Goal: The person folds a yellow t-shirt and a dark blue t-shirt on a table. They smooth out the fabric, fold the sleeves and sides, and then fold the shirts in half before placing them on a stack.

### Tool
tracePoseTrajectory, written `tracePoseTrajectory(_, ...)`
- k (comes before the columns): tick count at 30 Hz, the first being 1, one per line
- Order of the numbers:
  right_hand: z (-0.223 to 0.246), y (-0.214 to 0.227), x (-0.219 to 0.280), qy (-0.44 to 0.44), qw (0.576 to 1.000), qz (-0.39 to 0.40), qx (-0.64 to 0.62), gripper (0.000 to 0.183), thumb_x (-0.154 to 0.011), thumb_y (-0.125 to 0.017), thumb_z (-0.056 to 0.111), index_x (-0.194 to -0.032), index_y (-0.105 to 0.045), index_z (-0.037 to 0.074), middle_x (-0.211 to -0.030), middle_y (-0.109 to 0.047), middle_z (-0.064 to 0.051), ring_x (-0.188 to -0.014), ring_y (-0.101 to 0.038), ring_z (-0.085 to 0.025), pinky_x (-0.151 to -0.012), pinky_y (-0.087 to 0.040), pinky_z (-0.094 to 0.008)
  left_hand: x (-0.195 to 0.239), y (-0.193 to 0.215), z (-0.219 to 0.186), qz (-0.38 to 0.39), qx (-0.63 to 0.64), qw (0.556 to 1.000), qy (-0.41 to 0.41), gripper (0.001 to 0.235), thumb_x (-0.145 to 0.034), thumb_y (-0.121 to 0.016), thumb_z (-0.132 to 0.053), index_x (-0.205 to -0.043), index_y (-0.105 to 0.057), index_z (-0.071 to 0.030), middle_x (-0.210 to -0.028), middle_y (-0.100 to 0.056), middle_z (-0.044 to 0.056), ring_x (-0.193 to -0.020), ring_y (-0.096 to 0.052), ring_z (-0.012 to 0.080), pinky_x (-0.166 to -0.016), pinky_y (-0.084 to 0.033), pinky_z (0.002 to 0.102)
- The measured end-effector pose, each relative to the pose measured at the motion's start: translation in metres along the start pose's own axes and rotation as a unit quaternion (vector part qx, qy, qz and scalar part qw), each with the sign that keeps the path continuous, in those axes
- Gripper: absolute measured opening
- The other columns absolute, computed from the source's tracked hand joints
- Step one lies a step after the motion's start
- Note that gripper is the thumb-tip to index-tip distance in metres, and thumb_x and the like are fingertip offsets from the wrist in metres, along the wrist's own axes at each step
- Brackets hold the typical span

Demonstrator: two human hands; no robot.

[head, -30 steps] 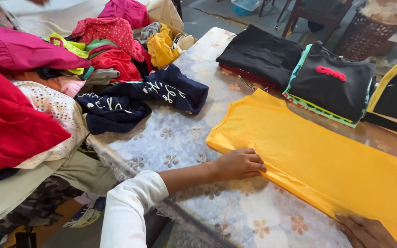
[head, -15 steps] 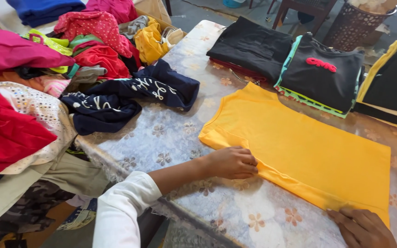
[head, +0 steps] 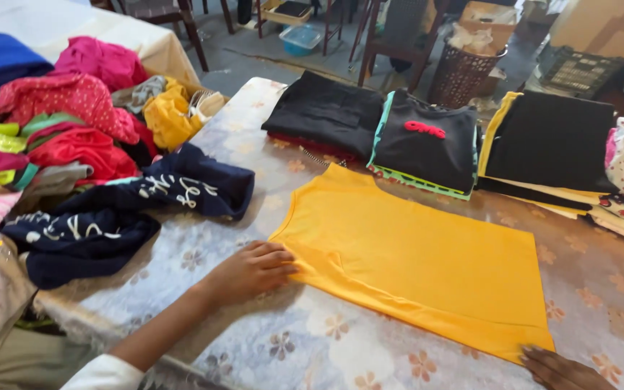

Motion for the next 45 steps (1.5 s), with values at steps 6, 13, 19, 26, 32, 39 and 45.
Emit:
tracePoseTrajectory(6, 0.048, 0.111, -0.026, -0.123, 0.988, -0.072, -0.062, 0.046, -0.082, -0.063, 0.017, -0.127, -0.066, 0.012, -0.128, -0.068, -0.007, -0.122, -0.064, -0.02, -0.101, -0.051, -0.035, 0.019, 0.013, 0.02, 0.022, -0.064, 0.997, -0.024, 0.035, -0.085, -0.071, -0.019, -0.118, -0.069, -0.009, -0.119, -0.069, 0.004, -0.117, -0.063, 0.023, -0.1, -0.048, 0.039)
tracePoseTrajectory(13, 0.029, 0.104, 0.059, -0.293, 0.944, -0.002, -0.153, 0.036, -0.089, -0.064, 0.029, -0.122, -0.073, 0.02, -0.119, -0.073, 0.0, -0.116, -0.067, -0.017, -0.105, -0.051, -0.034, 0.012, 0.062, -0.007, 0.075, -0.01, 0.997, 0.035, 0.034, -0.08, -0.071, -0.009, -0.114, -0.07, -0.008, -0.11, -0.072, 0.004, -0.108, -0.064, 0.0229, -0.096, -0.049, 0.038)
tracePoseTrajectory(19, 0.054, -0.01, 0.1, -0.403, 0.737, 0.099, -0.533, 0.032, -0.09, -0.067, 0.016, -0.121, -0.068, 0.01, -0.109, -0.069, -0.007, -0.103, -0.063, -0.019, -0.09, -0.053, -0.028, 0.03, 0.046, -0.018, 0.184, 0.039, 0.979, 0.082, 0.031, -0.082, -0.072, -0.01, -0.112, -0.075, -0.013, -0.11, -0.073, 0.002, -0.102, -0.068, 0.0227, -0.088, -0.052, 0.038)
tracePoseTrajectory(26, 0.035, 0.278, -0.128, -0.498, 0.827, 0.0, -0.262, 0.034, -0.088, -0.075, 0.029, -0.121, -0.075, 0.019, -0.115, -0.08, 0.0, -0.101, -0.077, -0.017, -0.089, -0.06, -0.033, -0.054, -0.001, 0.092, 0.134, 0.273, 0.944, 0.126, 0.011, -0.088, -0.073, -0.019, -0.087, -0.071, -0.008, -0.097, -0.08, 0.002, -0.088, -0.074, 0.0204, -0.078, -0.06, 0.037)
tracePoseTrajectory(32, -0.098, 0.217, -0.201, -0.285, 0.934, -0.098, -0.192, 0.055, -0.071, -0.082, 0.019, -0.125, -0.071, 0.013, -0.133, -0.067, -0.011, -0.122, -0.061, -0.03, -0.102, -0.046, -0.039, -0.175, -0.096, 0.179, 0.084, 0.107, 0.988, 0.077, 0.063, -0.066, -0.093, -0.024, -0.121, -0.066, -0.007, -0.118, -0.068, 0.014, -0.111, -0.063, 0.0359, -0.091, -0.051, 0.045)
tracePoseTrajectory(39, -0.088, 0.223, -0.214, -0.407, 0.881, 0.12, -0.211, 0.046, -0.077, -0.085, 0.028, -0.12, -0.072, 0.023, -0.111, -0.073, 0.003, -0.114, -0.065, -0.019, -0.101, -0.047, -0.038, -0.194, -0.065, 0.149, 0.317, 0.034, 0.912, 0.257, 0.068, -0.067, -0.093, -0.033, -0.126, -0.061, -0.022, -0.12, -0.068, 0.004, -0.121, -0.059, 0.0289, -0.099, -0.042, 0.051)
tracePoseTrajectory(45, -0.022, 0.255, -0.188, -0.392, 0.916, -0.044, -0.066, 0.022, -0.075, -0.082, 0.025, -0.095, -0.075, 0.02, -0.114, -0.071, 0.006, -0.122, -0.057, -0.019, -0.106, -0.035, -0.045, -0.133, -0.049, 0.109, 0.129, 0.074, 0.978, 0.145, 0.028, -0.08, -0.079, -0.024, -0.105, -0.07, -0.015, -0.105, -0.069, 0.001, -0.106, -0.066, 0.0247, -0.089, -0.049, 0.043)
Point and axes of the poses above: each hand's wrist, its own x-axis away from the middle knuckle, its own y-axis out of the back of the hand, z = x × y, the point moved 3 cm from there along -x, towards the middle knuckle
